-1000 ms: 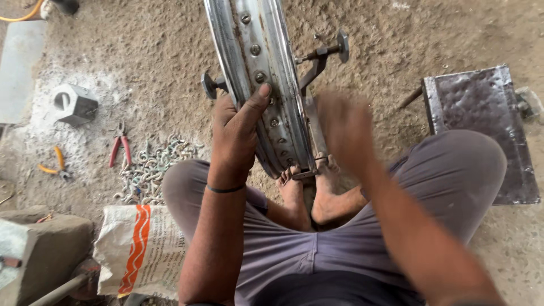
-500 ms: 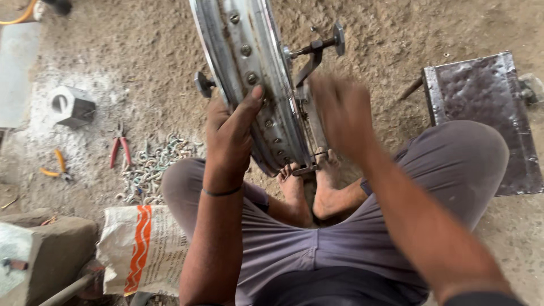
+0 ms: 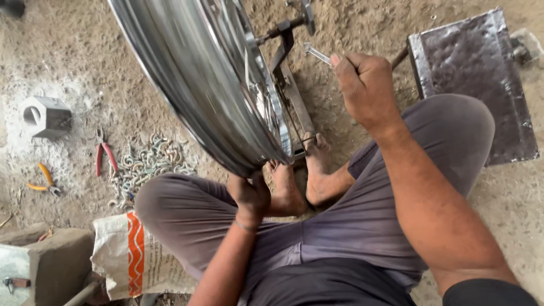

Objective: The person sits on the ground and uses a wrench to tighten the nuts on a bicycle wheel mounted on a truing stand. They repeatedly rotate the wheel and adjust the nuts to align the rim.

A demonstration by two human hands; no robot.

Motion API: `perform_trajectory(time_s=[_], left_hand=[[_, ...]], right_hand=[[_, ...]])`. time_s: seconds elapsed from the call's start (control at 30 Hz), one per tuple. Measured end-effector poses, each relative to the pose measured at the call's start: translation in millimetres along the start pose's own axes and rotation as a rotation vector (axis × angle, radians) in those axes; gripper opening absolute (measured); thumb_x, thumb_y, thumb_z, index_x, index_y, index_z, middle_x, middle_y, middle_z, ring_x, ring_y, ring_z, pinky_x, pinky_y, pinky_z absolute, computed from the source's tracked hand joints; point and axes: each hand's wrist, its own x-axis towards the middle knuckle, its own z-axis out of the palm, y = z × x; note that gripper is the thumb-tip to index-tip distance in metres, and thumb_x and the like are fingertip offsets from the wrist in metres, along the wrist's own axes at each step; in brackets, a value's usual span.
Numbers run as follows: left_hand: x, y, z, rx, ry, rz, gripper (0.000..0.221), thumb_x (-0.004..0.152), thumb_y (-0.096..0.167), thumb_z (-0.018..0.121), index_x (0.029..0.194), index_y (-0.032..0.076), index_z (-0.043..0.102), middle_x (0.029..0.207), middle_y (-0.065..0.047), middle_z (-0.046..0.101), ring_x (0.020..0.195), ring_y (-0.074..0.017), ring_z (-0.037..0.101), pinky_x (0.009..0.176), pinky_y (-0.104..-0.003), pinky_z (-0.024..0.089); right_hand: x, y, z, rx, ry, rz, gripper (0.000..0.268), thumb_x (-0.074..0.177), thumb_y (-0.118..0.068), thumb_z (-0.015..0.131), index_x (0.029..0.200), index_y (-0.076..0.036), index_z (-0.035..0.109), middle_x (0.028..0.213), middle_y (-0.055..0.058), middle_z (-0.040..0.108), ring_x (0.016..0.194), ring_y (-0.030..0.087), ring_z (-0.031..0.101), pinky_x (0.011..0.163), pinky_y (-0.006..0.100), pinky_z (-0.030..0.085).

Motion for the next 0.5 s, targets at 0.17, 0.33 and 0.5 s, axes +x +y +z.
perform_trajectory(time_s=[0.17, 0.33, 0.5], left_hand=[[-22.4, -32.3, -6.4, 0.186, -0.416, -0.094, 0.033, 0.087, 0.002, 0.07, 0.118, -0.004, 0.067, 0.11, -0.027, 0.07, 0.099, -0.0465, 0.065, 0.084, -0.048, 0.052], [-19.5, -31.1, -5.1, 0.128, -0.361, -0.145, 0.013, 0.094, 0.002, 0.067, 0.107, 0.003, 0.073, 0.103, -0.018, 0.074, 0.098, -0.0389, 0.07, 0.087, -0.045, 0.054], [-14.0, -19.7, -3.2, 0.126, -0.327, -0.15, 0.011, 0.094, 0.004, 0.07, 0.105, 0.003, 0.073, 0.102, -0.017, 0.075, 0.096, -0.0379, 0.071, 0.084, -0.044, 0.054]], right_hand=[[1.8, 18.0, -6.8, -0.028, 0.044, -0.043, 0.051, 0.113, -0.026, 0.063, 0.068, -0.008, 0.049, 0.058, -0.004, 0.042, 0.053, 0.006, 0.035, 0.046, 0.029, 0.027], [3.9, 21.1, -9.6, -0.096, 0.054, -0.092, 0.052, 0.114, -0.027, 0.063, 0.067, -0.009, 0.05, 0.056, -0.003, 0.042, 0.05, 0.006, 0.036, 0.045, 0.03, 0.027], [2.5, 21.8, -11.4, -0.09, 0.051, -0.121, 0.051, 0.116, -0.028, 0.063, 0.07, -0.01, 0.051, 0.058, -0.004, 0.044, 0.052, 0.006, 0.038, 0.046, 0.029, 0.029]])
